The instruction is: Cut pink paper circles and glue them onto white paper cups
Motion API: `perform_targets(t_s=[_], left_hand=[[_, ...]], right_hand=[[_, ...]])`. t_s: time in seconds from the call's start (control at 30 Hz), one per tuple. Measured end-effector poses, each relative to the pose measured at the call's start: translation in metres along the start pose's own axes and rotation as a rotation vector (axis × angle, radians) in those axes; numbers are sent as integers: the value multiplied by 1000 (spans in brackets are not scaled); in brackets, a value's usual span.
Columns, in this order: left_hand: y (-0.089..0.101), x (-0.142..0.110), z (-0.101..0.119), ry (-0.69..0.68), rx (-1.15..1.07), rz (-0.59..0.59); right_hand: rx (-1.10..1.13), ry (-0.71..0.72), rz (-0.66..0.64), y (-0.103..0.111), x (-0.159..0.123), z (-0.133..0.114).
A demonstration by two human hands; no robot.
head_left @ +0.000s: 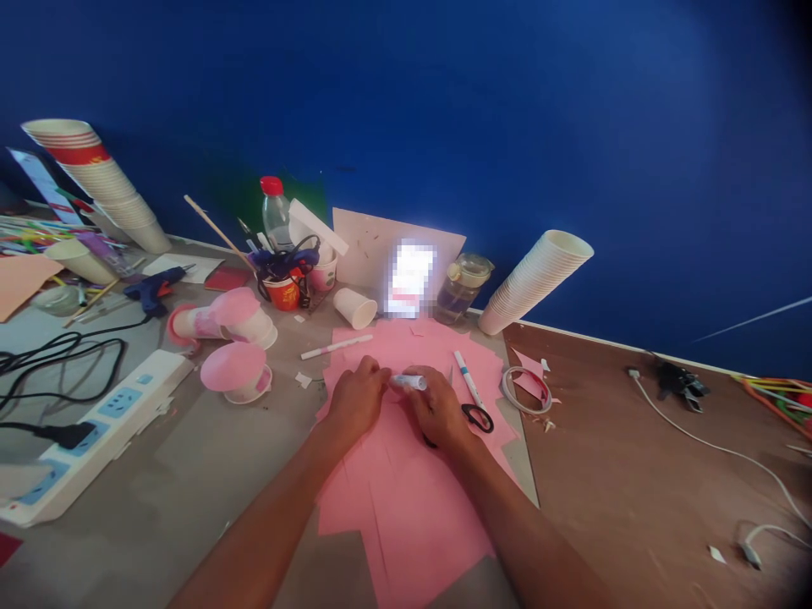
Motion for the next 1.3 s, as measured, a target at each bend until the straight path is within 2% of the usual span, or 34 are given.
perform_targets(t_s=[0.17, 0.37, 0.63, 0.8, 0.87, 0.97, 1.03, 1.1, 1.2, 1.3], left_hand=[[0, -1, -1, -35, -24, 28], [1, -1, -2, -75, -12, -3], [2, -1, -3, -80, 2, -25], [0, 0, -3, -83, 19, -27], [0, -1, -3, -87, 29, -19], [0, -2, -2, -96, 29, -1], [0, -2, -2, -97, 16, 8], [0, -1, -2, -93, 1, 5], [0, -1, -2, -86, -3, -6], [0, 0, -3, -81, 8, -13]], right_hand=[[47, -34, -90, -2, 2, -1], [78, -63, -113, -1, 1, 2], [96, -18, -204, 1, 0, -2], [207, 2, -286, 5, -1, -2], [256, -27, -244, 8, -1, 1], [307, -83, -47, 10, -2, 10], [309, -100, 33, 8, -2, 13], [265, -87, 13, 4, -2, 12], [171, -62, -83, -1, -1, 6], [169, -63, -169, 1, 0, 3]])
Point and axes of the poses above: each hand's wrist, its own x-axis towards the middle knuckle, its own y-axis out of the back of the hand, z = x × y, the point moved 3 cm from there along x, towards the middle knuckle, and after that the axes turned 11 degrees about -z, right-handed, at the moved point
